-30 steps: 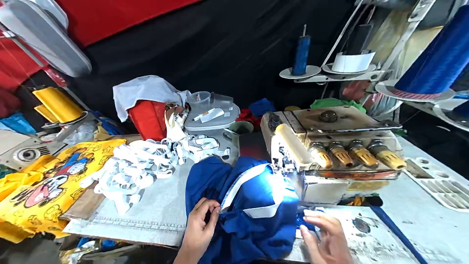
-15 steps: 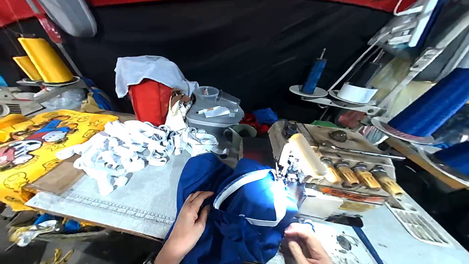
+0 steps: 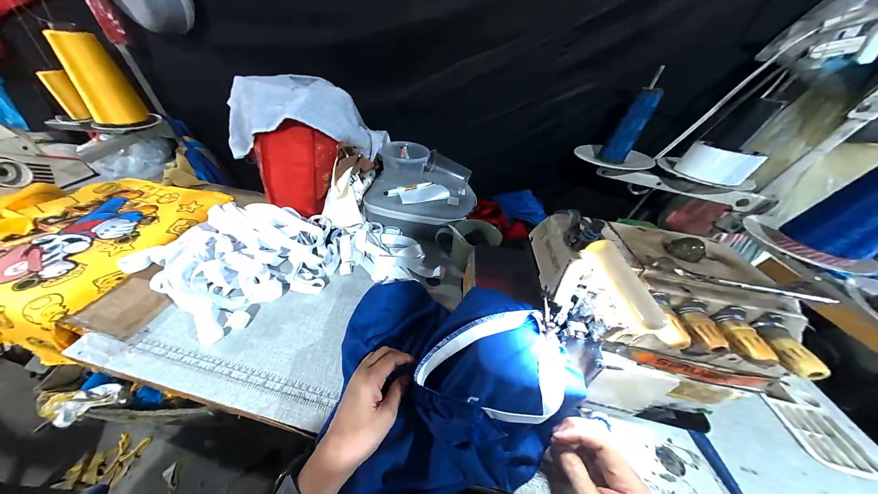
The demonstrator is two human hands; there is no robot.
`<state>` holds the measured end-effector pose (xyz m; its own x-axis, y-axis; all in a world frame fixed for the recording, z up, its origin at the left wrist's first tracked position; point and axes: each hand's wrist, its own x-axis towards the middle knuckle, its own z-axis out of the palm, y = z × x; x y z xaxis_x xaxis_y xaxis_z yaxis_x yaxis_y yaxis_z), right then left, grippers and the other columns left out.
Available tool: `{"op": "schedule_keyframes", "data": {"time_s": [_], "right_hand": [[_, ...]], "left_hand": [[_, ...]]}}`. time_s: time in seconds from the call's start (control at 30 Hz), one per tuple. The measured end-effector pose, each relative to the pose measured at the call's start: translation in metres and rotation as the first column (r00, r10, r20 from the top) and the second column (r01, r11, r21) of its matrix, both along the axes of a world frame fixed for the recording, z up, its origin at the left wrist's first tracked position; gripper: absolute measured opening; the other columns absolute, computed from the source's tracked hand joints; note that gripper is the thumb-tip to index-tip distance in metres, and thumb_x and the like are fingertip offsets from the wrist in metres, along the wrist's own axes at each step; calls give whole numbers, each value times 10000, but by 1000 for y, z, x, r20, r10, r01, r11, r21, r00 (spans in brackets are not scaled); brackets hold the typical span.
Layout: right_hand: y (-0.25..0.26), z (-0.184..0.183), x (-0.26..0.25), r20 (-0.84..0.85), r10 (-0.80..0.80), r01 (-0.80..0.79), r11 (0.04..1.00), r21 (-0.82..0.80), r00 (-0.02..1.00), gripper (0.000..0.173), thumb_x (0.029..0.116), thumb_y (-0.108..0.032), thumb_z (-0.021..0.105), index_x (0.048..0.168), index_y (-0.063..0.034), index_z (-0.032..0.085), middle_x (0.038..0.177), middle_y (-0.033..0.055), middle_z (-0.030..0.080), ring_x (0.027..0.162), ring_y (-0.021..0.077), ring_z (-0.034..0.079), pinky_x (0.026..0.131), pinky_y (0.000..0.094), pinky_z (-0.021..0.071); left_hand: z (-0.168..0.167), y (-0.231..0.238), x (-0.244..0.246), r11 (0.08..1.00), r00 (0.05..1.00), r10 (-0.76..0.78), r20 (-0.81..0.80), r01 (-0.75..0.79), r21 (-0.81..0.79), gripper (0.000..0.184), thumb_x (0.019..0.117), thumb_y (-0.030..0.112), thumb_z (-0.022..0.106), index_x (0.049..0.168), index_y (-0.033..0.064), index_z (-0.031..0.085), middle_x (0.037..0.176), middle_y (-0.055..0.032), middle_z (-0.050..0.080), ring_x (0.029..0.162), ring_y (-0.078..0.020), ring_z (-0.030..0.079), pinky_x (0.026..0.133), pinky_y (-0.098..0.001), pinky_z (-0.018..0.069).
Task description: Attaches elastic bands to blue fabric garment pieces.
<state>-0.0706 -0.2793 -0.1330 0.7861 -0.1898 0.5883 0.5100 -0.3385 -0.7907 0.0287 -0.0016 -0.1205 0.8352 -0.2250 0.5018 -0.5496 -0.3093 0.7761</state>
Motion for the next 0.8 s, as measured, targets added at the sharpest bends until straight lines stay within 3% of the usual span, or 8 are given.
{"op": "schedule_keyframes", "data": {"time_s": [0.27, 0.4, 0.5, 0.57, 0.63, 0.73, 0.8], "right_hand": [[0, -1, 0, -2, -12, 12, 1000, -14, 1000, 263, 942, 10, 573, 1036, -205, 691, 1033, -131, 679, 980, -37, 635, 861, 163, 552], [7, 9, -7, -67, -34, 38, 998, 51, 997, 224, 921, 56, 533, 1033, -72, 679, 1033, -93, 700, 994, -33, 649, 894, 189, 556], [7, 7, -6, -56, -45, 47, 998, 36, 997, 209, 917, 50, 544, 1014, -78, 679, 1032, -84, 687, 982, -31, 643, 880, 185, 559], [7, 7, -7, -58, -52, 54, 998, 36, 997, 198, 910, 67, 538, 1006, -31, 681, 1038, -50, 693, 985, -10, 651, 888, 203, 564], [5, 5, -6, -53, -44, 46, 998, 32, 998, 207, 917, 55, 549, 1016, -62, 688, 1043, -61, 691, 991, -9, 651, 892, 199, 562], [1, -3, -1, -7, -5, 6, 1000, 24, 1000, 276, 931, 11, 579, 1050, -204, 705, 1049, -114, 670, 983, -22, 636, 853, 171, 561], [2, -2, -1, -3, -6, 6, 999, 33, 1000, 274, 927, 11, 582, 1048, -201, 707, 1044, -114, 673, 973, -24, 639, 844, 168, 562]], "left_hand": [[-1, 0, 1, 1000, 1000, -2, 2, 2, 6, 219, 944, 81, 584, 1099, 50, 735, 1090, -55, 710, 1067, -94, 645, 978, -262, 510], [-1, 0, 0, 1000, 1000, 0, 3, 0, 12, 230, 935, 69, 581, 1100, 24, 735, 1106, -94, 714, 1087, -139, 656, 990, -304, 519], [0, 0, 0, 1000, 1000, 2, 5, -2, 23, 232, 934, 72, 583, 1104, 30, 735, 1105, -88, 714, 1092, -132, 651, 994, -306, 515], [-1, 0, 0, 1000, 1000, -3, 7, 2, 19, 228, 936, 77, 585, 1102, 33, 736, 1102, -80, 712, 1090, -123, 648, 992, -297, 514], [-2, 0, 0, 1000, 1000, -6, 12, 6, 10, 225, 939, 80, 590, 1102, 34, 738, 1105, -76, 714, 1093, -114, 647, 994, -288, 513], [-1, 0, 0, 1000, 1000, -9, 11, 9, 5, 222, 940, 76, 590, 1105, 39, 734, 1104, -67, 709, 1092, -102, 644, 996, -278, 511], [-1, 0, 0, 1000, 1000, -10, 8, 10, 2, 222, 939, 76, 591, 1105, 41, 734, 1107, -63, 711, 1095, -97, 646, 999, -275, 514]]}}
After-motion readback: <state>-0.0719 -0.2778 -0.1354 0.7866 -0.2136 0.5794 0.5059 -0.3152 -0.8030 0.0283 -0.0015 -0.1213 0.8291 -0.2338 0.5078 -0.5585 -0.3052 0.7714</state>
